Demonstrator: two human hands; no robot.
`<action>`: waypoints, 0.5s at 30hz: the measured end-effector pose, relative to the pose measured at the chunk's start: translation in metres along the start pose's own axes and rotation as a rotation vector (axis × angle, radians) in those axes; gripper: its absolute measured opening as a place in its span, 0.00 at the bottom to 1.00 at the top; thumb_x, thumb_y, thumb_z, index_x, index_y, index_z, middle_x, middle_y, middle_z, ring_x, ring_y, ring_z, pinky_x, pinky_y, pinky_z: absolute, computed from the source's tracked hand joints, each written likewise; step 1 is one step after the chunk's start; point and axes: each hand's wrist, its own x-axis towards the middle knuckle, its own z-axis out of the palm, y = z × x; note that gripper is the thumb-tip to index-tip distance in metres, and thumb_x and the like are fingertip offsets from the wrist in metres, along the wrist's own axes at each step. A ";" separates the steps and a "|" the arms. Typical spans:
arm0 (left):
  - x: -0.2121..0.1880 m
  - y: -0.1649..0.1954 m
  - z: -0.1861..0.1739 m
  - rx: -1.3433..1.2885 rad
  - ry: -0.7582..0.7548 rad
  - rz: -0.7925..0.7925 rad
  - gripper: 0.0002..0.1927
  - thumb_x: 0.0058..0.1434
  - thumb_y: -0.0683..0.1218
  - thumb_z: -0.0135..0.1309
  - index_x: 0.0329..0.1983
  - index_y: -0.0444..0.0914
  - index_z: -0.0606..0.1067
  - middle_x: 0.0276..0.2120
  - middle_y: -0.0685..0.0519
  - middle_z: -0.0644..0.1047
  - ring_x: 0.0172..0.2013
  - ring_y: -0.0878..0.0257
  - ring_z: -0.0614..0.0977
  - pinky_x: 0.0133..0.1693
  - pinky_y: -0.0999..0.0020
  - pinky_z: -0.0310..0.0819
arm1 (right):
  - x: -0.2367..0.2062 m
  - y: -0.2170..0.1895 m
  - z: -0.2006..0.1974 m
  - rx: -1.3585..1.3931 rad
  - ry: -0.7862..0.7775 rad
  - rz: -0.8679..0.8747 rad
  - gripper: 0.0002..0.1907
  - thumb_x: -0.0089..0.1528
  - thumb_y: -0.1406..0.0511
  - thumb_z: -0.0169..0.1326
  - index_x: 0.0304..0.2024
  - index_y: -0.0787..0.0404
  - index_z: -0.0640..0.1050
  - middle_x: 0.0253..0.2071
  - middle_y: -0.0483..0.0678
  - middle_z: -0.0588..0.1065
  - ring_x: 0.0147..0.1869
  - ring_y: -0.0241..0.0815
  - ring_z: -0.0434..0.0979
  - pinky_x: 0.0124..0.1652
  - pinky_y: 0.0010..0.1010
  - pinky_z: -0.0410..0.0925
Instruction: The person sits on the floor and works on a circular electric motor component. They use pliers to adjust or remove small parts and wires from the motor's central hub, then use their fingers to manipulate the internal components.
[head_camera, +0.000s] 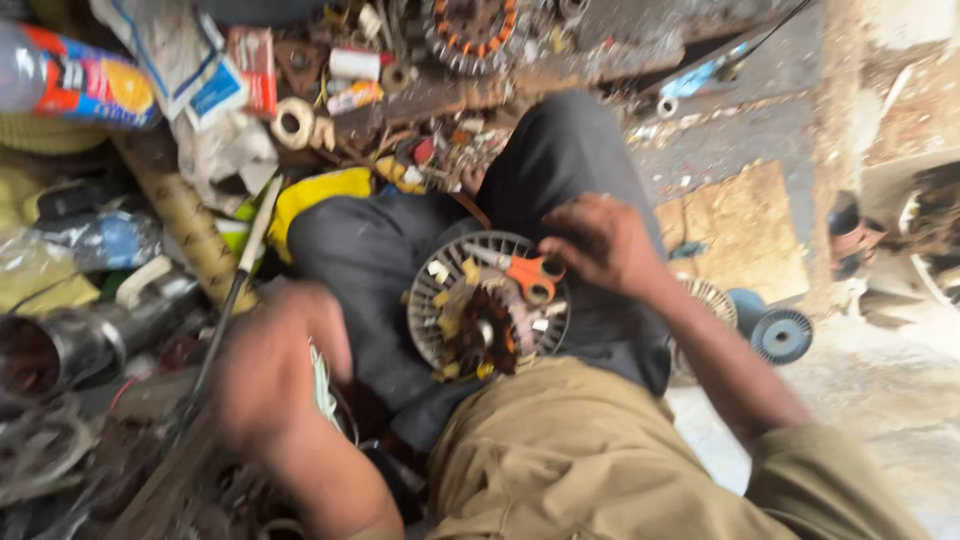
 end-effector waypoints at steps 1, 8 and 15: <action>0.018 -0.014 0.009 0.101 -0.028 -0.029 0.26 0.54 0.38 0.67 0.57 0.36 0.76 0.57 0.45 0.76 0.56 0.46 0.78 0.49 0.56 0.75 | 0.001 0.000 0.004 0.007 0.055 -0.034 0.13 0.61 0.64 0.66 0.45 0.60 0.79 0.40 0.50 0.78 0.42 0.53 0.80 0.41 0.40 0.73; 0.114 -0.063 0.101 0.595 -0.280 0.343 0.25 0.60 0.41 0.63 0.62 0.39 0.76 0.66 0.39 0.69 0.68 0.35 0.62 0.65 0.40 0.59 | 0.017 0.000 0.021 -0.149 0.134 -0.050 0.10 0.56 0.65 0.68 0.39 0.56 0.82 0.33 0.47 0.78 0.34 0.49 0.80 0.33 0.38 0.72; 0.181 -0.051 0.115 0.879 -0.330 0.557 0.17 0.65 0.41 0.58 0.58 0.44 0.78 0.63 0.47 0.72 0.69 0.44 0.64 0.70 0.36 0.50 | 0.016 -0.002 0.018 -0.174 0.133 -0.067 0.10 0.55 0.67 0.68 0.38 0.56 0.81 0.34 0.46 0.78 0.34 0.47 0.80 0.32 0.36 0.71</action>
